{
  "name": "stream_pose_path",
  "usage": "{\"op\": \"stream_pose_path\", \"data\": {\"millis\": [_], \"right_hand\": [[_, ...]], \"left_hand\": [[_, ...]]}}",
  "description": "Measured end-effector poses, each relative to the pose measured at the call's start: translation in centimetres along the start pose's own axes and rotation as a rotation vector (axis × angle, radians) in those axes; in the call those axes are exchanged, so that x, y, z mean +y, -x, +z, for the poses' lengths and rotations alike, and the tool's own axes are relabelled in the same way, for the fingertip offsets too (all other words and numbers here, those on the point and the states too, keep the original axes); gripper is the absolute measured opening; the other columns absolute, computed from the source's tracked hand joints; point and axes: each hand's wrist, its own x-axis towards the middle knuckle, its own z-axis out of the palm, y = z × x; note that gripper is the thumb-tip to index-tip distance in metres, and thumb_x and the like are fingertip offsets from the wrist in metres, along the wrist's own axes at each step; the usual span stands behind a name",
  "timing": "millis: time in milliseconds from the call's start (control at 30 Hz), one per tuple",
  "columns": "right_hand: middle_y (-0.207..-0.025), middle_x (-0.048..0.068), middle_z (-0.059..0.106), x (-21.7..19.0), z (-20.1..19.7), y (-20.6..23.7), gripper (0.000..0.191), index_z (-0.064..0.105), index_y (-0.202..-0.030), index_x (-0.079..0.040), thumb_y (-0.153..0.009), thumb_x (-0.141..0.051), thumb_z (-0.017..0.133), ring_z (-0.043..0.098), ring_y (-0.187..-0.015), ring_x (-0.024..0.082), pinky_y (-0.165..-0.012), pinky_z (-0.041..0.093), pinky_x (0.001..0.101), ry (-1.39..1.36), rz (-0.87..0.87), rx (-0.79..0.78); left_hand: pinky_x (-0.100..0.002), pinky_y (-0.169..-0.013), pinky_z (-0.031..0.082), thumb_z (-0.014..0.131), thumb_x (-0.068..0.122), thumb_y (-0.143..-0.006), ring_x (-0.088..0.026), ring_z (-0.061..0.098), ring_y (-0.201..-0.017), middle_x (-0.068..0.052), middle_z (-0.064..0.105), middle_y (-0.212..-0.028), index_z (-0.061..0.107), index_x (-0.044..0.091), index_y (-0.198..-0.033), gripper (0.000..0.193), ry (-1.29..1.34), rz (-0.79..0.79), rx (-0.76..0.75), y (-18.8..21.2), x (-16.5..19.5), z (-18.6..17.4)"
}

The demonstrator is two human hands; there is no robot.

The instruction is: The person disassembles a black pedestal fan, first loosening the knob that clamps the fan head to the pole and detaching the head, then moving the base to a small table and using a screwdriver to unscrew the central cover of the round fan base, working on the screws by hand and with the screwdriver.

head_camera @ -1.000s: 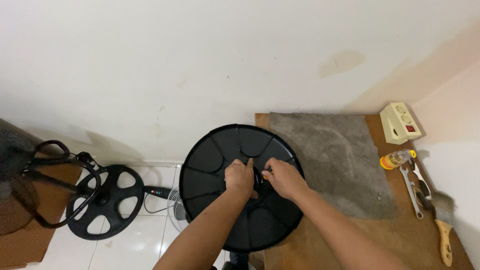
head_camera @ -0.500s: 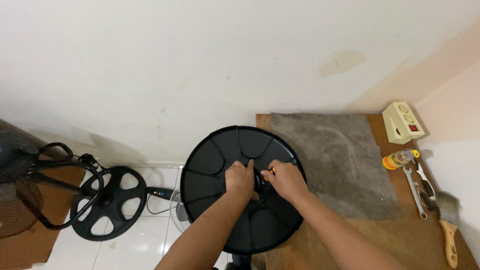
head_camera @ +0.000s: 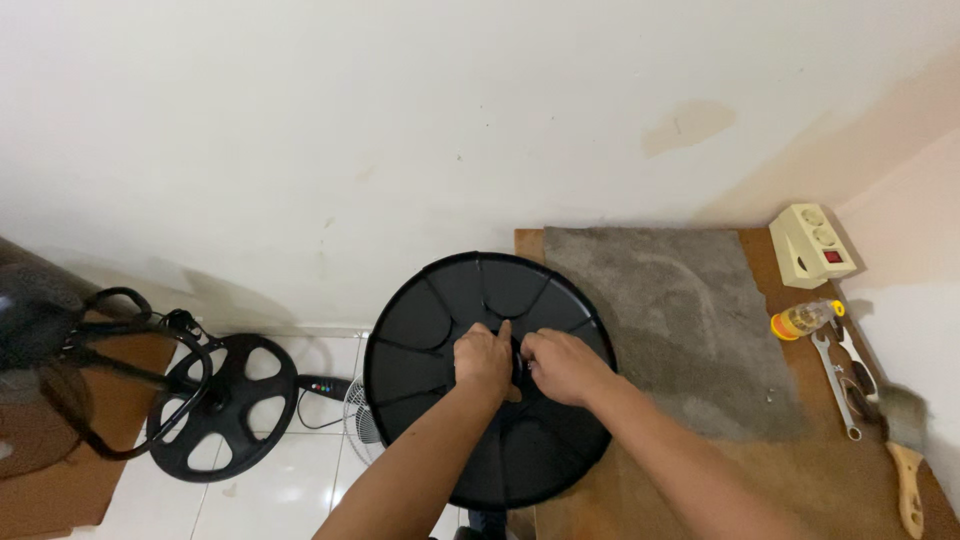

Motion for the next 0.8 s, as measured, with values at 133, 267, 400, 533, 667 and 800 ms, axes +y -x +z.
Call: {"op": "stream_pose_path", "data": {"millis": [133, 267, 400, 533, 667, 800], "right_hand": [[-0.106, 0.017, 0.067, -1.2, -0.6, -0.2, 0.024, 0.064, -0.109, -0.006, -0.100, -0.026, 0.054, 0.064, -0.105, 0.036, -0.091, 0.050, 0.0479, 0.123, 0.163, -0.119], [-0.111, 0.016, 0.068, -2.4, -1.2, -0.5, 0.022, 0.060, -0.112, -0.007, -0.099, -0.021, 0.050, 0.064, -0.107, 0.036, -0.092, 0.051, 0.0473, 0.136, 0.147, -0.090], [-0.110, 0.018, 0.065, -3.1, -1.4, -0.3, 0.024, 0.055, -0.110, -0.004, -0.098, -0.025, 0.056, 0.063, -0.107, 0.037, -0.091, 0.052, 0.0479, 0.151, 0.227, -0.079], [-0.108, 0.018, 0.069, -3.2, -1.4, -0.1, 0.021, 0.054, -0.111, -0.007, -0.104, -0.026, 0.051, 0.066, -0.107, 0.038, -0.091, 0.052, 0.0495, 0.146, 0.257, -0.123], [-0.108, 0.021, 0.065, -3.1, -1.5, -0.2, 0.020, 0.054, -0.107, -0.005, -0.093, -0.017, 0.060, 0.064, -0.105, 0.040, -0.088, 0.052, 0.0491, 0.109, 0.204, -0.013], [-0.103, 0.020, 0.070, -3.0, -1.7, -0.6, 0.023, 0.050, -0.111, -0.004, -0.107, -0.027, 0.049, 0.068, -0.102, 0.039, -0.089, 0.054, 0.0488, 0.096, 0.348, -0.181]], "left_hand": [[-0.033, -0.074, 0.058, 0.092, 0.069, -0.059, -0.028, 0.069, -0.099, -0.026, 0.058, -0.128, 0.019, 0.020, -0.167, 0.139, -0.016, -0.001, -0.007, 0.2, 0.1, 0.0], [-0.034, -0.074, 0.058, 0.092, 0.071, -0.058, -0.029, 0.068, -0.101, -0.025, 0.058, -0.127, 0.018, 0.020, -0.167, 0.141, -0.013, -0.003, -0.005, 0.2, 0.1, -0.3], [-0.033, -0.075, 0.059, 0.092, 0.070, -0.059, -0.028, 0.069, -0.102, -0.025, 0.059, -0.128, 0.018, 0.019, -0.168, 0.141, -0.001, 0.005, -0.007, 0.3, 0.0, -0.3], [-0.033, -0.078, 0.058, 0.093, 0.069, -0.058, -0.028, 0.068, -0.106, -0.026, 0.057, -0.131, 0.018, 0.020, -0.167, 0.141, 0.000, -0.002, -0.004, 0.3, 0.0, -0.3], [-0.033, -0.077, 0.058, 0.092, 0.070, -0.059, -0.029, 0.067, -0.106, -0.026, 0.057, -0.132, 0.017, 0.020, -0.167, 0.141, -0.007, -0.002, -0.019, 0.2, 0.1, -0.3], [-0.032, -0.075, 0.059, 0.093, 0.069, -0.058, -0.028, 0.068, -0.105, -0.026, 0.056, -0.133, 0.016, 0.020, -0.168, 0.143, -0.011, 0.001, -0.029, 0.3, 0.1, -0.3]]}}
